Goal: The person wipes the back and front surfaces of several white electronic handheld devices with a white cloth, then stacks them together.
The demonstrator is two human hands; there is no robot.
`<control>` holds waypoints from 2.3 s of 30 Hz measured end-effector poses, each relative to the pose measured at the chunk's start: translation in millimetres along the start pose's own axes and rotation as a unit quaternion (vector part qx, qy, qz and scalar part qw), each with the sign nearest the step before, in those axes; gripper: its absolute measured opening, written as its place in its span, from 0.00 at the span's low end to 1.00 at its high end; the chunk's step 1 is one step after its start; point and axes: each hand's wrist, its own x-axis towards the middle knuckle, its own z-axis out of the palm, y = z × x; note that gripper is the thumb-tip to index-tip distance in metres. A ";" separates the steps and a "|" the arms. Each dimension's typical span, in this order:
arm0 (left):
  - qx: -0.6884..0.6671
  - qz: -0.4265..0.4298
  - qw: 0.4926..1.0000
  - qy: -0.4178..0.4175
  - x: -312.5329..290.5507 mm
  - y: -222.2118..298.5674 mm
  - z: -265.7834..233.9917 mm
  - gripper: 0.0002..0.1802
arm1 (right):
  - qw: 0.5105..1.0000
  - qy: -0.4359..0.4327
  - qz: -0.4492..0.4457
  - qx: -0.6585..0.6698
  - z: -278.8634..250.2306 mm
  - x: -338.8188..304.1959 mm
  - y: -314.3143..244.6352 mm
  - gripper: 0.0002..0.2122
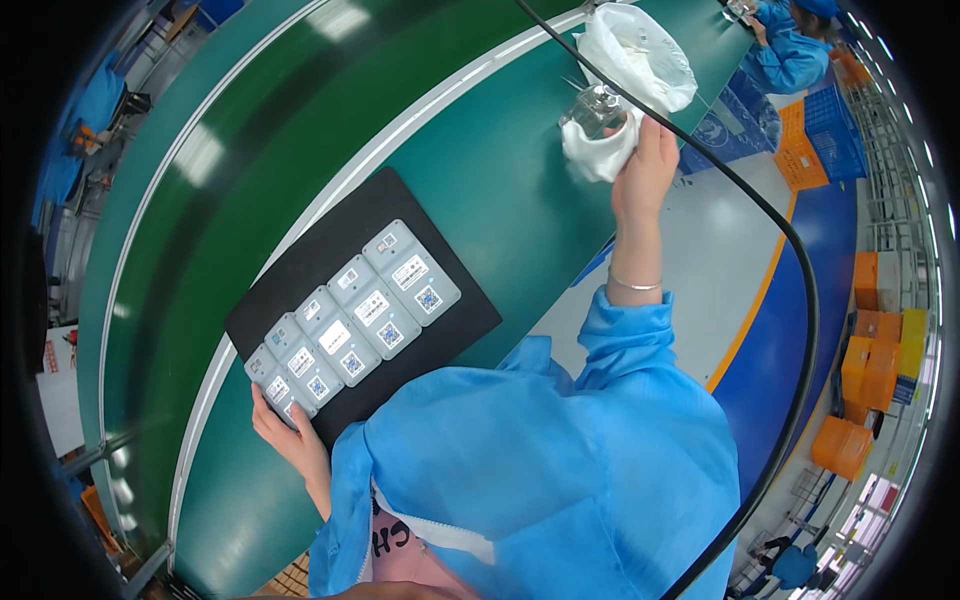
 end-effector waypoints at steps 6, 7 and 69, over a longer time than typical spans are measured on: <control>-0.005 -0.025 1.000 -0.011 1.5 5.3 0.8 0.32 | 0.780 -0.048 -0.309 -0.542 6.6 38.6 -11.1 0.06; -0.006 -0.023 1.000 -0.010 1.9 6.8 0.3 0.32 | 0.751 -0.059 -0.307 -0.581 5.9 40.1 -10.1 0.06; -0.025 -0.049 0.996 -0.077 -6.2 2.1 6.7 0.58 | 0.580 -0.657 -0.324 -0.356 222.9 -279.7 40.1 0.21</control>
